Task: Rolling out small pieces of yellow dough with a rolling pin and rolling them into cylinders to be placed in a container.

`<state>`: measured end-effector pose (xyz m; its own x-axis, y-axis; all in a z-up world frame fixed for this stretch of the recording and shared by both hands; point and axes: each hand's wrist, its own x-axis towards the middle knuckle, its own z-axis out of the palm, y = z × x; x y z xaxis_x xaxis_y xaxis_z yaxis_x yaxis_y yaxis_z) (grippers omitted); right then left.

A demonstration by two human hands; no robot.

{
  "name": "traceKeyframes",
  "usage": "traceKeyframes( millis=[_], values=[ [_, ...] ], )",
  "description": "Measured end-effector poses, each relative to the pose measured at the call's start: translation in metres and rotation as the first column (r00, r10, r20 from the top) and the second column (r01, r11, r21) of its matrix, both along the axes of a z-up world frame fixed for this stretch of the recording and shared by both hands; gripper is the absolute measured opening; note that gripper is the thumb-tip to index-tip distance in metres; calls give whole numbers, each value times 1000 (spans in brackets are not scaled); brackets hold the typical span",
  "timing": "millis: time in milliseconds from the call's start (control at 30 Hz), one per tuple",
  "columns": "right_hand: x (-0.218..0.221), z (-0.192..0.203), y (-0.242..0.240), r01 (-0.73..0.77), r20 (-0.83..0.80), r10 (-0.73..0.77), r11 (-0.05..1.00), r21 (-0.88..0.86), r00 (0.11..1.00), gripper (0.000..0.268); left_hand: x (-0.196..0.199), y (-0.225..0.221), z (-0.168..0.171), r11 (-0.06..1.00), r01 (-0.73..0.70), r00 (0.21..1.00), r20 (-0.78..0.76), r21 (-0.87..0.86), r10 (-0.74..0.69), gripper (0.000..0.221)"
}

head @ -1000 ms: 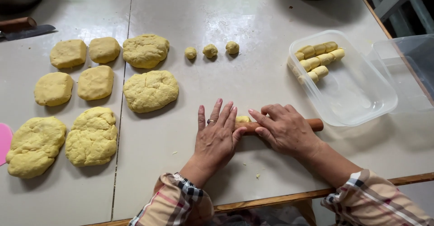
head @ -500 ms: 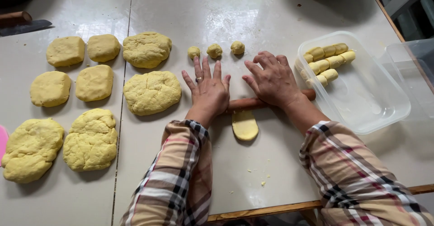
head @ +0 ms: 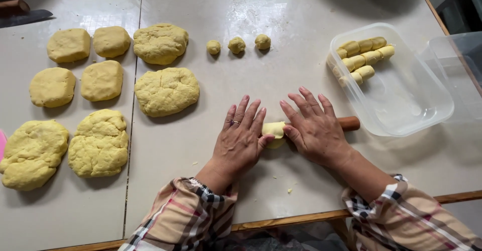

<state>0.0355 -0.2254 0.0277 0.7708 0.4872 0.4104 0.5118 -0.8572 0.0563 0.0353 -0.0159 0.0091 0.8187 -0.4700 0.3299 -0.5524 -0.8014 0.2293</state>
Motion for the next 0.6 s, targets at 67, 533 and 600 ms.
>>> traceKeyframes(
  millis=[67, 533, 600],
  values=[
    [14, -7, -3, 6, -39, -7, 1000, -13, 999, 55, 10, -1, -4, 1000, -12, 1000, -28, -7, 12, 69],
    [102, -11, 3, -76, 422, 37, 994, 77, 906, 36, 101, -8, 19, 934, -324, 875, -328, 151, 357, 65],
    [82, -6, 5, -115, 344, 84, 991, 68, 935, 45, 107, -8, 21, 922, -353, 856, -344, 157, 386, 66]
  ],
)
